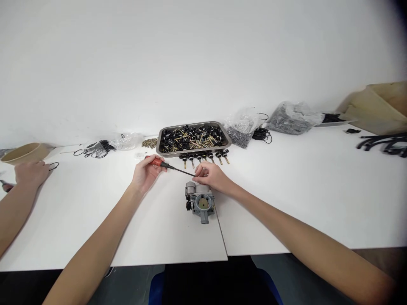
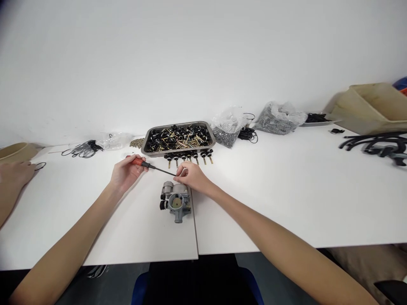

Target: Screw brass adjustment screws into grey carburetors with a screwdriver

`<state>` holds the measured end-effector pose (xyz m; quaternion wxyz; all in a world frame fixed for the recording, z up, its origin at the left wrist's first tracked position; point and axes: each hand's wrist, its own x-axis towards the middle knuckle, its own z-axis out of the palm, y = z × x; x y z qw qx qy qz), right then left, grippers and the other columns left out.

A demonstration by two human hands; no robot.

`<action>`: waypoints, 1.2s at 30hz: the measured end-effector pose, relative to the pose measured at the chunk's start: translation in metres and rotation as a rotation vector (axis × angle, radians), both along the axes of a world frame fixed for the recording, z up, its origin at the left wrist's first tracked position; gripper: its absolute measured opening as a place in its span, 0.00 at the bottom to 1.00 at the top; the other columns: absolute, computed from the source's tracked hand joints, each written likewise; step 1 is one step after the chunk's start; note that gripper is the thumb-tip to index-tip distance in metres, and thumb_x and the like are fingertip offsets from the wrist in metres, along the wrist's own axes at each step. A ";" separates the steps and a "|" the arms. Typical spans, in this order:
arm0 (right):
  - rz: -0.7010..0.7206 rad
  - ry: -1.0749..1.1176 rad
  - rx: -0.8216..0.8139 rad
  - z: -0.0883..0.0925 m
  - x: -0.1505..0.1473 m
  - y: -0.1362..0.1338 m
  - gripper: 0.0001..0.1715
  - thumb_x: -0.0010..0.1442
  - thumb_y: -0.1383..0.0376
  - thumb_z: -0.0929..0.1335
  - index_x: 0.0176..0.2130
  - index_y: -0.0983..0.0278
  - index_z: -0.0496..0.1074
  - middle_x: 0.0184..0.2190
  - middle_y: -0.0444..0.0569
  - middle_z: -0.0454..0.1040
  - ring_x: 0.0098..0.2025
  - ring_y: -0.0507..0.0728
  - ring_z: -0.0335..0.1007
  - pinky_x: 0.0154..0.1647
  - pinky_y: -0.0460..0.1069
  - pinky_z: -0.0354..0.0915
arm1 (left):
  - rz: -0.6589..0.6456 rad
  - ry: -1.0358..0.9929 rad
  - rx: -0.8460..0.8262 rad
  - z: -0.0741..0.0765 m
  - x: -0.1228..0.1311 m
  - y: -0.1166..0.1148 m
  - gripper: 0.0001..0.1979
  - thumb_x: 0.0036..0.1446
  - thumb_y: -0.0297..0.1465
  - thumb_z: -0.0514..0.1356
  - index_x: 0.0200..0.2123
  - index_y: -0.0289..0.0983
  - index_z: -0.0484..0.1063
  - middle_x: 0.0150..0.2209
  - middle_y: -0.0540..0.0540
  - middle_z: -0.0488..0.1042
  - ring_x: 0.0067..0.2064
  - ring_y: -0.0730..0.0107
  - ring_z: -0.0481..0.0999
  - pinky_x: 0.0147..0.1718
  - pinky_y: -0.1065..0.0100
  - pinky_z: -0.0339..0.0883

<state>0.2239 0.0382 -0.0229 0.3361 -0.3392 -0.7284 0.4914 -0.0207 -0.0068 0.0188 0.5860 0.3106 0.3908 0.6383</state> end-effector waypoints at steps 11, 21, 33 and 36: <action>-0.030 -0.051 -0.073 0.001 0.001 0.000 0.13 0.47 0.62 0.74 0.26 0.67 0.69 0.32 0.49 0.73 0.29 0.52 0.70 0.28 0.47 0.66 | -0.024 0.120 0.142 0.004 0.004 -0.004 0.06 0.55 0.29 0.59 0.30 0.31 0.72 0.33 0.41 0.75 0.24 0.73 0.71 0.30 0.65 0.72; -0.023 -0.097 -0.073 0.001 0.000 0.000 0.13 0.46 0.62 0.75 0.25 0.67 0.70 0.31 0.50 0.74 0.30 0.52 0.70 0.29 0.48 0.66 | -0.051 0.238 0.222 0.005 0.004 -0.004 0.08 0.55 0.31 0.62 0.29 0.30 0.73 0.34 0.41 0.75 0.22 0.78 0.67 0.29 0.63 0.74; -0.096 -0.203 0.028 0.006 0.002 -0.002 0.10 0.45 0.66 0.76 0.23 0.66 0.71 0.30 0.48 0.73 0.32 0.53 0.68 0.31 0.49 0.65 | -0.019 0.315 0.232 0.007 0.009 -0.008 0.11 0.52 0.34 0.67 0.32 0.31 0.72 0.34 0.41 0.76 0.23 0.75 0.71 0.26 0.64 0.73; -0.123 -0.219 0.053 0.007 0.002 -0.004 0.10 0.46 0.67 0.75 0.23 0.65 0.71 0.31 0.48 0.73 0.32 0.53 0.67 0.32 0.49 0.63 | -0.049 0.316 0.261 0.008 0.009 -0.009 0.11 0.51 0.33 0.67 0.33 0.32 0.73 0.35 0.40 0.76 0.25 0.72 0.73 0.26 0.66 0.71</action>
